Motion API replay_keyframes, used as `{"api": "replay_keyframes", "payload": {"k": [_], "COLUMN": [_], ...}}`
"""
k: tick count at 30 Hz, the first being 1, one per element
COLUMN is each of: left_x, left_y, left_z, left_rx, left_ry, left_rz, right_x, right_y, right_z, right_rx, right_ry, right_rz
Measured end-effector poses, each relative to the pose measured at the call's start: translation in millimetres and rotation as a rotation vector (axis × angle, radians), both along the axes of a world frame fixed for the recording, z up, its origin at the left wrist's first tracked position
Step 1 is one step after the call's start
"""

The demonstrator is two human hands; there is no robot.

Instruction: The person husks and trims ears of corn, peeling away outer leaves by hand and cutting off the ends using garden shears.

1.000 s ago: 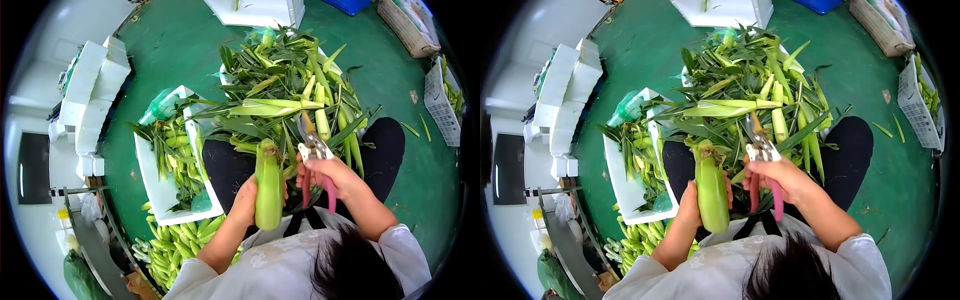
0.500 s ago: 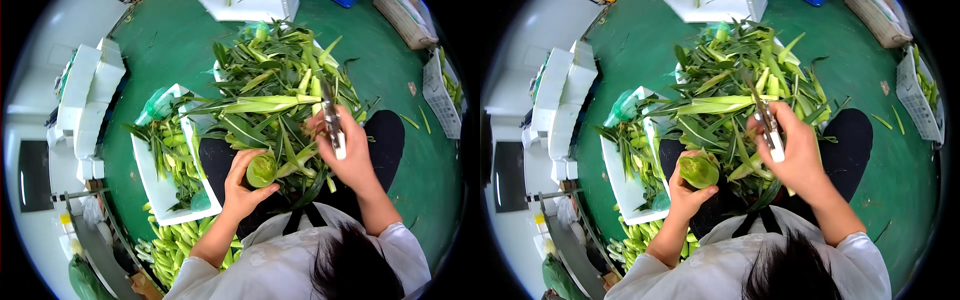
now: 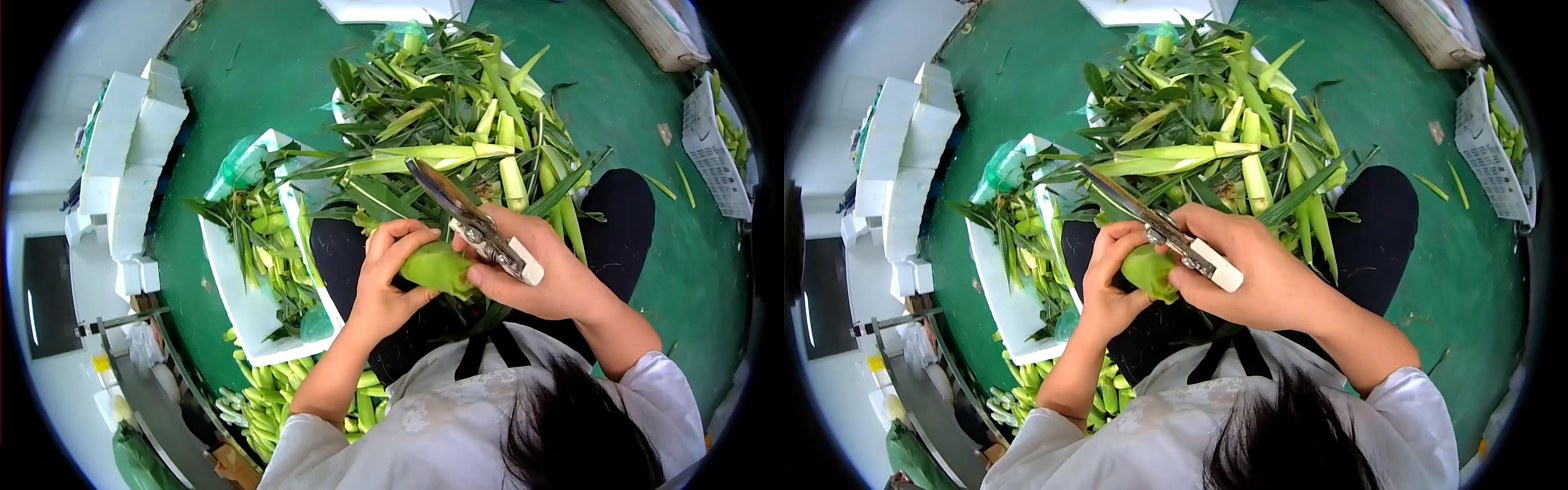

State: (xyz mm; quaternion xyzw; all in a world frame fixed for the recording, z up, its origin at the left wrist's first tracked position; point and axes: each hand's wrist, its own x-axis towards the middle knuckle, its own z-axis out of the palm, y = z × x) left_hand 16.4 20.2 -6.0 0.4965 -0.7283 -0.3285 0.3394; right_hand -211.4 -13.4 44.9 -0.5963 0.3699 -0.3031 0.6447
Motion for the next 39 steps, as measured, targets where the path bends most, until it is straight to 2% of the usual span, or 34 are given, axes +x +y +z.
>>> {"api": "replay_keyframes", "payload": {"k": [1, 4, 6, 8, 10, 11, 12, 14, 16, 17, 18, 20, 22, 23, 24, 25, 26, 27, 28, 29, 30, 31, 32, 33, 34, 36, 37, 38, 39], "left_x": [0.6, 4.1, 0.8, -4.1, -18.9, -24.4, -25.0, -17.2, -9.2, 0.3, 19.5, 66.6, 129.5, 166.8, 193.8, 223.0, 249.3, 275.5, 281.6, 298.5, 304.9, 294.0, 294.8, 309.4, 335.6, 394.9, 415.5, 405.9, 396.2], "left_y": [2.1, 8.7, 11.1, 13.1, 24.7, 21.8, 24.7, 22.4, 32.9, 43.1, 57.4, 106.7, 188.1, 244.8, 282.3, 350.6, 419.5, 504.2, 561.1, 645.2, 699.3, 648.2, 638.4, 637.3, 624.3, 563.9, 507.0, 380.1, 305.0], "left_z": [-2.2, -19.4, -25.5, -31.9, -21.7, -32.5, -31.5, -38.7, -52.5, -39.7, -20.5, -8.9, -42.5, -84.7, -67.4, -84.3, -103.3, -121.3, -116.2, -133.2, -139.8, -80.6, -69.3, -75.5, -89.6, -133.9, -160.6, -127.6, -143.6], "left_rx": [0.036, 0.249, 0.251, 0.354, 0.606, 0.608, 0.598, 0.661, 0.562, 0.460, 0.466, 0.340, 0.484, 0.508, 0.497, 0.414, 0.293, 0.349, 0.124, -0.079, -0.382, -0.539, -0.841, -0.917, -0.825, -0.556, -0.398, -0.126, 0.111], "left_ry": [0.025, 0.401, 0.626, 0.794, 1.104, 1.200, 1.231, 1.120, 0.648, 0.604, 0.448, 0.341, 0.564, 0.550, 0.714, 0.690, 0.569, 0.564, 0.613, 0.713, 0.678, 0.842, 0.791, 0.695, 0.569, 0.361, 0.314, 0.351, 0.378], "left_rz": [0.011, -0.064, -0.186, -0.266, -0.119, -0.210, -0.166, -0.222, -0.192, -0.103, -0.007, 0.304, 0.809, 1.218, 1.495, 1.780, 2.057, 2.250, 2.370, 2.521, 2.818, 2.945, 2.896, 2.839, 2.727, 2.291, 2.030, 1.838, 1.615], "right_x": [2.1, 13.0, 15.9, 13.0, 14.3, 16.8, 18.7, 24.9, 33.2, 30.4, 26.1, 33.5, 27.6, 24.8, 28.6, 32.3, 27.0, 16.1, 3.9, 2.2, 2.3, 4.3, 3.1, 5.9, 7.3, 5.7, 3.9, 1.1, 0.1], "right_y": [-0.5, 6.6, 11.8, 17.3, 22.7, 22.2, 21.9, 22.9, 20.2, 16.1, 9.8, -4.0, -9.9, -5.0, 5.7, 19.0, 30.1, 38.5, 48.3, 55.1, 61.3, 67.8, 71.5, 74.2, 75.9, 77.0, 76.3, 77.1, 78.1], "right_z": [-1.9, -7.6, 10.7, 21.9, 17.8, 19.9, 21.8, 16.3, 8.8, 5.9, 1.1, -16.8, -50.7, -65.0, -68.4, -75.7, -89.1, -110.0, -134.1, -143.7, -149.7, -154.5, -156.5, -156.6, -154.9, -150.7, -147.1, -144.3, -141.8], "right_rx": [-0.075, 0.046, 0.420, 0.567, 0.593, 0.585, 0.575, 0.579, 0.590, 0.581, 0.571, 0.394, 0.383, 0.453, 0.472, 0.502, 0.507, 0.541, 0.546, 0.611, 0.698, 0.771, 0.826, 0.872, 0.908, 0.963, 0.985, 0.999, 1.007], "right_ry": [0.039, -0.139, -0.282, -0.286, -0.422, -0.412, -0.400, -0.522, -0.774, -0.669, -0.565, -0.333, -0.107, 0.030, 0.062, 0.168, 0.145, 0.029, 0.012, -0.003, -0.018, -0.019, -0.017, -0.015, -0.012, -0.007, -0.006, -0.008, -0.015], "right_rz": [-0.001, -0.026, -0.027, -0.083, -0.156, -0.180, -0.209, -0.254, -0.325, -0.357, -0.380, -0.203, -0.134, -0.177, -0.163, -0.201, -0.149, -0.074, -0.110, -0.111, -0.114, -0.103, -0.094, -0.080, -0.065, -0.034, -0.019, 0.005, 0.032]}}
